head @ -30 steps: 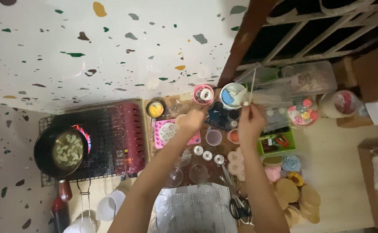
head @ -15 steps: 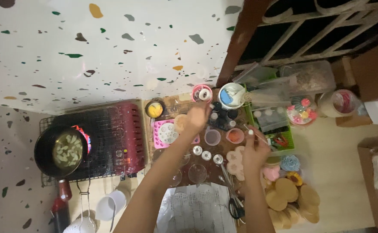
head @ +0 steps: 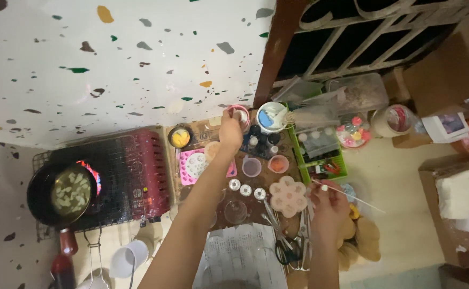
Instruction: Preparing candle wicks by threading them through holders and placing them in glass jars.
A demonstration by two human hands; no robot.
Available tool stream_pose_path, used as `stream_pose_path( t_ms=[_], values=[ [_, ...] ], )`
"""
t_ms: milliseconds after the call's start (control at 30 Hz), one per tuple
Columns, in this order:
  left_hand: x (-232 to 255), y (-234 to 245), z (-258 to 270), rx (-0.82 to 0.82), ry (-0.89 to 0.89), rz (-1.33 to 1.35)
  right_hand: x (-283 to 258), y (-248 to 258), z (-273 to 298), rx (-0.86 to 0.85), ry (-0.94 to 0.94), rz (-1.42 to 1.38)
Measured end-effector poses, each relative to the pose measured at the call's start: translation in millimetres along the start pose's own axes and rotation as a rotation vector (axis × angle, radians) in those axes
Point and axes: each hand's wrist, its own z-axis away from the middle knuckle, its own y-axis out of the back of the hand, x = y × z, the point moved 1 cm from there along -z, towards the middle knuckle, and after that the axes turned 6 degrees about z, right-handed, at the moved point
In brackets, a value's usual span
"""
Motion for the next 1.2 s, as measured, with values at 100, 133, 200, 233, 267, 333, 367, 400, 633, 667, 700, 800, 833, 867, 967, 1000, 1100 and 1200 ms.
stream_pose_path(
  t_ms=[100,133,200,233,267,333,367,400,633,667,700,800,833,867,967,1000,1100,1200],
  values=[
    [31.1,46.8,13.2,0.020,0.025,0.065,5.0,3.3,7.1,-0.090,0.009,-0.069],
    [42.1,64.2,19.3,-0.010,0.116,0.101,7.7,4.4,9.1,-0.141,0.013,-0.127],
    [42.2,84.6,39.9,0.156,-0.045,0.191,5.6,5.0,20.5,-0.182,0.028,-0.182],
    [42.6,96.8,49.2,0.314,-0.210,0.280,4.3,3.4,25.4,-0.220,0.041,-0.233],
    [48.0,113.3,64.3,0.327,-0.216,0.277,3.5,1.2,29.4,-0.231,0.049,-0.240],
    [54.5,139.7,100.8,-0.002,0.327,0.757,1.8,1.1,42.7,-0.278,0.076,-0.239],
    [58.1,151.0,122.5,0.007,0.320,0.759,-1.8,0.2,51.9,-0.285,0.083,-0.244],
    [61.8,162.2,144.7,0.013,0.278,0.978,-5.4,-1.0,61.9,-0.327,0.092,-0.208],
    [128.6,265.1,291.9,-0.150,0.295,1.574,-52.5,-16.4,191.4,-0.588,0.227,-0.138],
    [128.0,275.1,305.0,-0.143,0.289,1.576,-52.6,-16.0,204.3,-0.595,0.232,-0.139],
    [127.7,284.0,319.0,-0.176,0.277,1.611,-52.3,-14.7,218.0,-0.623,0.261,-0.113],
    [121.5,301.0,356.4,-0.223,0.240,1.681,-47.8,-7.5,252.4,-0.680,0.275,-0.064],
    [118.7,305.7,366.1,-0.240,0.214,1.713,-46.3,-6.8,261.4,-0.707,0.260,-0.044],
    [117.5,305.4,372.1,-0.230,0.210,1.714,-47.5,-5.2,272.0,-0.716,0.262,-0.043],
    [111.8,307.0,389.7,-0.105,0.195,1.720,-46.1,-7.5,304.3,-0.810,0.321,0.011],
    [110.9,307.0,395.7,-0.067,0.251,1.755,-43.7,-9.4,315.9,-0.854,0.364,0.042],
    [111.0,321.1,412.3,0.011,0.330,1.828,-39.8,-17.7,348.7,-0.929,0.436,0.104],
    [107.4,329.7,425.3,0.050,0.346,1.863,-37.3,-22.4,369.6,-0.910,0.484,0.168]
  ],
)
